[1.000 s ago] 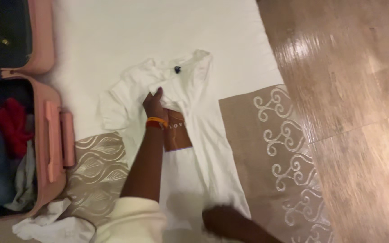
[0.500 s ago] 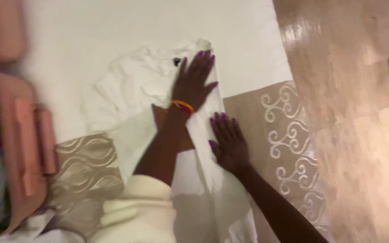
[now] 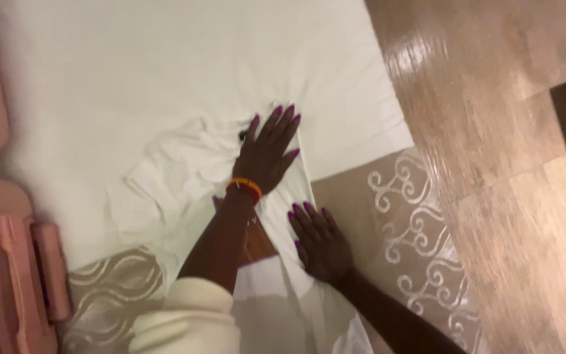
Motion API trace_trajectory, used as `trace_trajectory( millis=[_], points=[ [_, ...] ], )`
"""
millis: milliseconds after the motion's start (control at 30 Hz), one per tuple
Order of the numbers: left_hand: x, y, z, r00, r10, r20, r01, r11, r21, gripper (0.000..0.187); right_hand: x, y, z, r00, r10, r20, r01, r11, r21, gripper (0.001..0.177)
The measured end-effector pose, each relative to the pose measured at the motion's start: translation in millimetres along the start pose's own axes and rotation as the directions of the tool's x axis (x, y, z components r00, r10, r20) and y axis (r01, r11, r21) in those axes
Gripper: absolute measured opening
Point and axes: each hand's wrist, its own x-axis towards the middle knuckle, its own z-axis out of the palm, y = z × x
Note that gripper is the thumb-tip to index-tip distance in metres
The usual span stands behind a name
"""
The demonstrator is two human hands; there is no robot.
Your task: The person folds a red cloth, a pair of jeans, and a white t-shirt on a bed, then places them into a pink suitcase. The person also folds white socks and places them in the suitcase before closing it and moving it to the floor.
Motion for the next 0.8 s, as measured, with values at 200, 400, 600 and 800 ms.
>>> trace_trajectory(
  millis=[200, 400, 600, 800],
  points=[
    [-0.3, 7.9, 38.1, 0.995, -0.095, 0.038, 0.091, 0.992, 0.085, 0.071, -9.0, -3.0, -7.1, 1.000, -0.004, -0.006, 0.004, 1.000, -0.015, 0.064],
    [7.5, 65.6, 52.8, 0.919, -0.389, 0.062, 0.313, 0.816, 0.486, 0.068, -74.2, -37.4, -26.9, 0.981, -0.160, 0.113, 0.162, 0.987, -0.002, 0.071],
    [-104.1, 98.6, 22.5, 0.932, -0.360, -0.027, 0.361, 0.931, 0.053, 0.073, -190.8, -67.6, -28.1, 0.906, -0.306, 0.292, 0.258, 0.947, 0.192, 0.079],
    [-173.4, 101.5, 6.2, 0.758, -0.646, -0.090, 0.451, 0.619, -0.643, 0.044, -204.0, -101.0, 12.5, 0.956, -0.255, 0.146, 0.249, 0.967, 0.059, 0.072]
  ],
)
